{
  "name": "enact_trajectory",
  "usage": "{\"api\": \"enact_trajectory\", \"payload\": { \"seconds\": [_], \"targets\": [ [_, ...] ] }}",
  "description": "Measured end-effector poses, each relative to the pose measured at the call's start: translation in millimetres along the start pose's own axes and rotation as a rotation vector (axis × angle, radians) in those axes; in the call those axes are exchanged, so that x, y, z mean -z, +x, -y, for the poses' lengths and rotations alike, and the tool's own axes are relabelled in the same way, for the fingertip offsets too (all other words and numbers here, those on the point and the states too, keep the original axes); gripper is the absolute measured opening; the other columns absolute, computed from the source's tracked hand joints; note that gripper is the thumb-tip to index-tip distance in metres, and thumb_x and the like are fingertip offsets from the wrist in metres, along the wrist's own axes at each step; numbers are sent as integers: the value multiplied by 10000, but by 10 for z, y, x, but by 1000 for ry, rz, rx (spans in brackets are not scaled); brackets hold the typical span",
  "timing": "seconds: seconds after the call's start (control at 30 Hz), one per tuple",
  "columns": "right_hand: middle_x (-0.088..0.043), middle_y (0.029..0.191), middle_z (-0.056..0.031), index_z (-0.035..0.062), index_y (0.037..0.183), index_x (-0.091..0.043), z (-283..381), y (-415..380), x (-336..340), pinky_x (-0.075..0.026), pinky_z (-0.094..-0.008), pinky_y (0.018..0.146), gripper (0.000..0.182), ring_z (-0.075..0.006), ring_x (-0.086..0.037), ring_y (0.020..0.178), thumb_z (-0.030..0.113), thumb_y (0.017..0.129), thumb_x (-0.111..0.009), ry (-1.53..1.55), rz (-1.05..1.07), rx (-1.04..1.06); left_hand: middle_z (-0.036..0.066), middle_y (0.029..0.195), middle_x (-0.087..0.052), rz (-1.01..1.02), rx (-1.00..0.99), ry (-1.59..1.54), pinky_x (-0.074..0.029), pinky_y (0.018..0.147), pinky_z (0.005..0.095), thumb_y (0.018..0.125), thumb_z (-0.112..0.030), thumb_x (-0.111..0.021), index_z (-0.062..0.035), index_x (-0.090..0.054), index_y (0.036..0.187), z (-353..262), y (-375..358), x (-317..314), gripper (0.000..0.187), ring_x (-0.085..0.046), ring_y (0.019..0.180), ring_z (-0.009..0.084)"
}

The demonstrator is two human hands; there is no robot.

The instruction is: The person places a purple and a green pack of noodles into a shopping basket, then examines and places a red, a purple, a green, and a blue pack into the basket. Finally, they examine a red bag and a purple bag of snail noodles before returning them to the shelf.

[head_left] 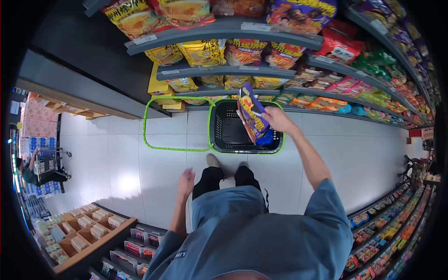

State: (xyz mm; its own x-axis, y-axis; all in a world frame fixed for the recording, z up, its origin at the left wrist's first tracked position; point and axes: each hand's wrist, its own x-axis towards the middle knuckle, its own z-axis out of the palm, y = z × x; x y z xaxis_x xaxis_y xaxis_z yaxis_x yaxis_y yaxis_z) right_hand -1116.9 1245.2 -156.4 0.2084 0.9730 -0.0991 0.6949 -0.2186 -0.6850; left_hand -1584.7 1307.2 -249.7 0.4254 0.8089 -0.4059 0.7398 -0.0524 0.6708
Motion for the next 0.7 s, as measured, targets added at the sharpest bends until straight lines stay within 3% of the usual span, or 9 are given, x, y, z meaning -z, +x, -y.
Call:
{"api": "enact_trajectory", "payload": {
  "seconds": [0.07, 0.1, 0.23, 0.37, 0.4, 0.5, 0.57, 0.63, 0.7],
  "targets": [
    [-589, 772, -214, -19, 906, -572, 564, -175, 656, -450, -397, 678, 217, -338, -572, 717, 194, 885, -529, 73, 39, 62, 178, 1062, -617, 12, -111, -270, -495, 791, 313, 878, -212, -592, -7, -523, 1211, -732, 300, -27, 397, -627, 914, 248],
    [-608, 786, -188, -8, 963, -590, 804, -234, 969, -454, -360, 680, 227, -252, -583, 717, 200, 887, -536, 54, 100, 38, 167, 1144, -572, 94, -116, -387, -500, 786, 327, 877, -212, -598, -29, -464, 1269, -1094, 407, -28, 453, -610, 937, 243],
    [-618, 808, -84, -5, 1009, -597, 1930, -586, 1967, -441, -307, 709, 247, -137, -539, 749, 207, 893, -548, 113, 188, -11, 131, 1378, -360, 369, -110, -1012, -457, 917, 453, 841, -246, -663, -115, -225, 1415, -2217, 475, -55, 734, -444, 1201, 265],
    [-597, 790, 0, 0, 1036, -607, 2347, -713, 2325, -433, -269, 712, 264, -80, -509, 768, 220, 897, -559, 76, 220, -21, 37, 1270, -498, 806, -133, -1746, -379, 1003, 433, 811, -251, -685, -135, -427, 1309, -2776, 581, 146, 572, -488, 1150, 222],
    [-589, 762, 15, -1, 972, -619, 2333, -700, 2333, -423, -249, 652, 235, -66, -499, 722, 215, 898, -562, 114, 177, 29, 18, 1206, -553, 795, 98, -1834, -366, 1011, 432, 788, -282, -693, -148, -526, 1196, -2744, 549, 155, 461, -492, 1145, 215],
    [-577, 726, 19, -18, 916, -615, 2512, -687, 2385, -401, -260, 605, 231, -66, -460, 641, 207, 883, -572, 128, 76, -103, 12, 1211, -552, 965, -27, -1804, -368, 1003, 437, 799, -277, -686, -147, -543, 1159, -2832, 377, 217, 409, -507, 1128, 214],
    [-571, 704, 36, 8, 932, -626, 2507, -634, 2327, -396, -230, 575, 234, -51, -462, 602, 232, 889, -574, 109, 48, -48, 8, 1193, -565, 941, 4, -1795, -383, 989, 429, 805, -272, -683, -150, -557, 1138, -2805, 341, 357, 377, -521, 1108, 207],
    [-591, 774, 25, 30, 1006, -616, 2317, -505, 2207, -412, -215, 584, 254, -49, -506, 657, 257, 905, -561, 429, -117, -120, 15, 1293, -511, 833, -82, -1713, -338, 1030, 458, 804, -301, -678, -188, -490, 1255, -2766, 415, 483, 501, -456, 1209, 227],
    [-594, 936, -5, 47, 1197, -507, 2591, -538, 1903, -481, -247, 702, 399, -75, -573, 851, 336, 923, -525, 805, -393, -44, 14, 1272, -527, 785, -85, -1701, -358, 1014, 453, 807, -295, -679, -180, -512, 1229, -2734, 476, 656, 468, -473, 1191, 224]
  ]
}}
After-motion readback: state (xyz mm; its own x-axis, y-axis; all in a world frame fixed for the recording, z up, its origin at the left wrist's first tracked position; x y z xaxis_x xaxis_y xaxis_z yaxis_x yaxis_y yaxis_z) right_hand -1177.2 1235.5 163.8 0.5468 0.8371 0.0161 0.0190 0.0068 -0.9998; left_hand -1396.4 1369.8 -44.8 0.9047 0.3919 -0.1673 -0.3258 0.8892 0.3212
